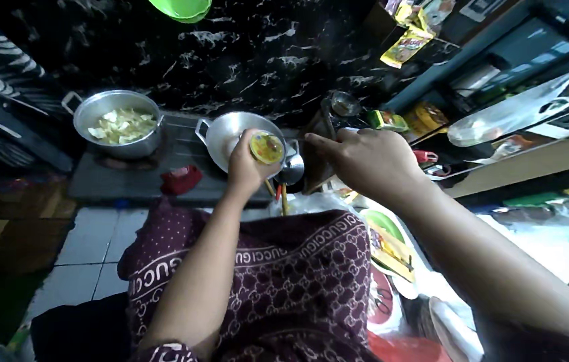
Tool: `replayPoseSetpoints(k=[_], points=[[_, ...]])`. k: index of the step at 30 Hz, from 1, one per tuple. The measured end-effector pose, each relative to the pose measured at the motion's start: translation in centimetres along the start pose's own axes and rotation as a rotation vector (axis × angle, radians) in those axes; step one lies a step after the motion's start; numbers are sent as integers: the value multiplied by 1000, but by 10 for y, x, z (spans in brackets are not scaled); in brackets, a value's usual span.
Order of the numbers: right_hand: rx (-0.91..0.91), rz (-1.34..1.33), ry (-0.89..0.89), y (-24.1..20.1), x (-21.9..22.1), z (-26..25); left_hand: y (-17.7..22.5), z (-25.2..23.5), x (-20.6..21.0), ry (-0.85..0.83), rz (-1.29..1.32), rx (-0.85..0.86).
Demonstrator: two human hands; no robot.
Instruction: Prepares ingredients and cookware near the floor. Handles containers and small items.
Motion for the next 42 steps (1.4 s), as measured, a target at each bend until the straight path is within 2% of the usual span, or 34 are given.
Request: replayPoseSetpoints(k=[6, 13, 18, 25, 27, 30, 34, 37, 39, 42], points=[[7, 15, -113, -2, -7, -11, -12, -6, 10, -25, 47, -117], [32, 27, -237, -3, -9, -24, -15, -8, 16, 13, 33, -71], [31, 25, -213, 4, -8, -22, -10, -10, 13, -52, 19, -167], [88, -17, -298, 6, -6, -16, -15, -9, 19, 3, 65, -73], [136, -66, -309, 11, -8, -11, -17, -10, 19, 2, 79, -96], [266, -150, -184, 29, -17, 3, -19, -12, 17, 3, 94, -165], [570, -398, 39, 65, 2, 22, -18, -14, 15, 60, 126, -105], [782, -714, 245, 77, 57, 30, -16, -19, 11, 81, 140, -140], [858, -920, 397, 76, 104, 31, -11, -29, 4, 70, 132, -162], [958, -1112, 452, 69, 161, 31, -1, -51, -4, -5, 69, -203]])
Point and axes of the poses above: each hand's wrist, its own z-axis away from the middle knuckle, its own x-axis out of the palm, y = z × x, the point moved 8 cm from there along -z, towards the middle knuckle, and after that the axes turned 11 degrees about -x, right-handed, at the moved point
